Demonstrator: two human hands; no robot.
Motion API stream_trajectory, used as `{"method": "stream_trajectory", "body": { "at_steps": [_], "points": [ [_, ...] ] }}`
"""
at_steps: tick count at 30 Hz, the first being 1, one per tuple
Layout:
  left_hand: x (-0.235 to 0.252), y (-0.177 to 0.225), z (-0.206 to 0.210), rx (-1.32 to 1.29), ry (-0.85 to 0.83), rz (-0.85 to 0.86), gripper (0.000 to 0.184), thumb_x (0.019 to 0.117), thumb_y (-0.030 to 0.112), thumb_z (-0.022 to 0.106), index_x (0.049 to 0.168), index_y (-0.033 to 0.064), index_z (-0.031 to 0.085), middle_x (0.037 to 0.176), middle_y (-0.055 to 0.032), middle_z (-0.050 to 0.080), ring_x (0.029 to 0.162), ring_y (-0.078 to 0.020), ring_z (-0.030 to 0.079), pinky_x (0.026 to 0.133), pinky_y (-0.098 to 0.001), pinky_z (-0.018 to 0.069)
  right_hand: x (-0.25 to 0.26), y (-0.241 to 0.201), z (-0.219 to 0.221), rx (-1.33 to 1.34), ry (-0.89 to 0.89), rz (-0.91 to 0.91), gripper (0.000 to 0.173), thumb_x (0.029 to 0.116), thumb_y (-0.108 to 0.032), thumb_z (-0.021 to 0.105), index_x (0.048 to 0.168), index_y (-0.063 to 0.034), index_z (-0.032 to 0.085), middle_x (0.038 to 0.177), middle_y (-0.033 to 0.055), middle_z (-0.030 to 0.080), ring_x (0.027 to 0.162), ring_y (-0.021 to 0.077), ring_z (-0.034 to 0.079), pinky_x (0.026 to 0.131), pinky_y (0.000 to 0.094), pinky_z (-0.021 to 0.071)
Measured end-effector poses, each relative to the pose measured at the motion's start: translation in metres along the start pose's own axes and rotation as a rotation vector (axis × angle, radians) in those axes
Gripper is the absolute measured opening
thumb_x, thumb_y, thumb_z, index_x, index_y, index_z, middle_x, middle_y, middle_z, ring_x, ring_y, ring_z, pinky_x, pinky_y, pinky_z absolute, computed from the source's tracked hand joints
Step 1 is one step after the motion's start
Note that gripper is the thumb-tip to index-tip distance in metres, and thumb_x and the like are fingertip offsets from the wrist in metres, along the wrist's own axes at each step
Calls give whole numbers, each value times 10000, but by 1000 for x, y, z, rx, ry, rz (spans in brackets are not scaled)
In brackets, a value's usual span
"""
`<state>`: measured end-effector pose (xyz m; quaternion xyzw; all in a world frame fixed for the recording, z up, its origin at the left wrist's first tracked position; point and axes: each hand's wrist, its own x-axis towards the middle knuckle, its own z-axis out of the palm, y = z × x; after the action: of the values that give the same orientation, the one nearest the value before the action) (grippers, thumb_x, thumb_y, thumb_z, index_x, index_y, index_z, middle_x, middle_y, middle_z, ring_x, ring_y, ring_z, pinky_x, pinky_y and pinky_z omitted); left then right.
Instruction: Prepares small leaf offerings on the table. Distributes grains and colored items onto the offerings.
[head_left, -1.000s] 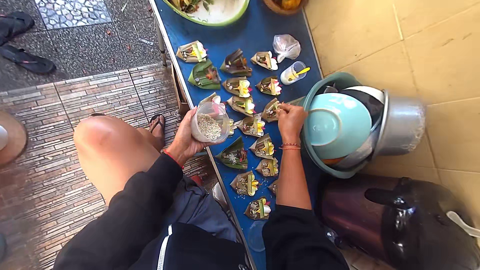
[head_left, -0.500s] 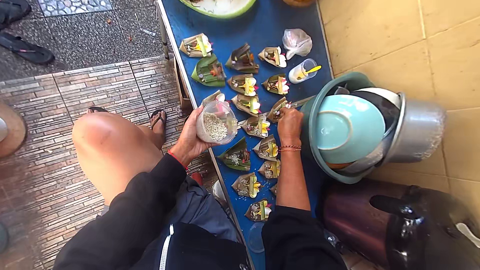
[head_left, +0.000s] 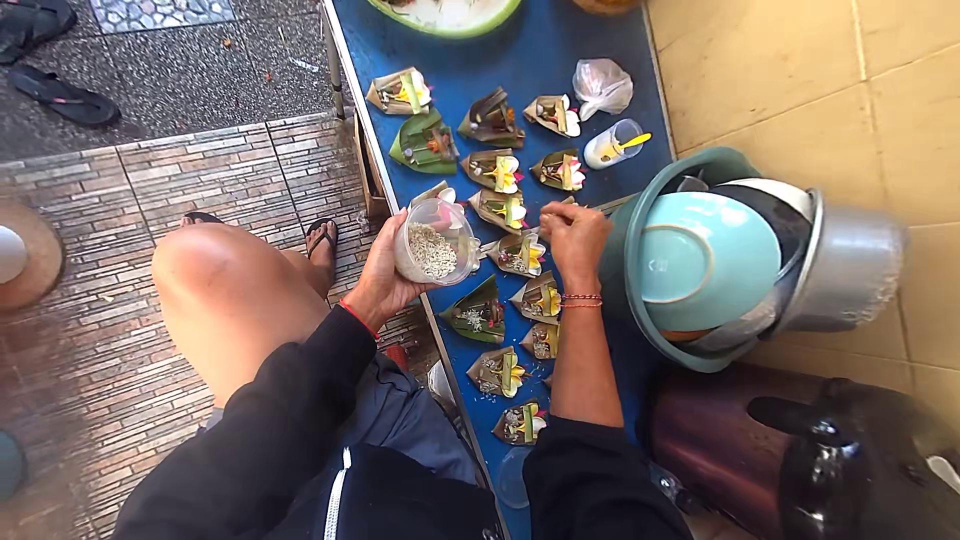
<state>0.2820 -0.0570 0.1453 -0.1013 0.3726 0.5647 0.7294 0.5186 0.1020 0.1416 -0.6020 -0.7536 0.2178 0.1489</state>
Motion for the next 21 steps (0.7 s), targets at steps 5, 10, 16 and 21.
{"method": "stream_trajectory", "body": {
  "at_steps": [5,10,16,21],
  "points": [
    [-1,2,-1,-8,17,5,600,1071,564,256,1366,148,571,1264,-177,643,1101,-366,664,867,-571,576,11,-30,19,-3,-146,-105,194,977,-55,626,1090,-27,782,1039,165,766,963,294,734,942,502,543],
    [-1,4,-3,-15,-3,7,602,1078,546,213,1363,145,560,1258,-176,641,1086,-358,669,854,-558,581,16,-39,29,-147,-238,-186,212,987,-40,609,1108,-42,783,1081,193,756,1059,368,708,976,545,507],
    [-2,5,-3,-27,-3,10,609,1079,555,217,1345,141,574,1227,-177,654,1061,-350,679,844,-541,588,18,-42,28,-189,-312,-220,261,996,-18,571,1162,-51,770,1112,199,747,1080,383,698,983,550,503],
    [0,4,-3,-27,0,6,602,1075,549,223,1340,148,585,1231,-172,652,1072,-356,671,857,-555,577,17,-45,27,-230,-309,-232,319,1015,11,496,1158,-53,774,1098,219,745,1081,418,691,969,572,501]
  ]
}}
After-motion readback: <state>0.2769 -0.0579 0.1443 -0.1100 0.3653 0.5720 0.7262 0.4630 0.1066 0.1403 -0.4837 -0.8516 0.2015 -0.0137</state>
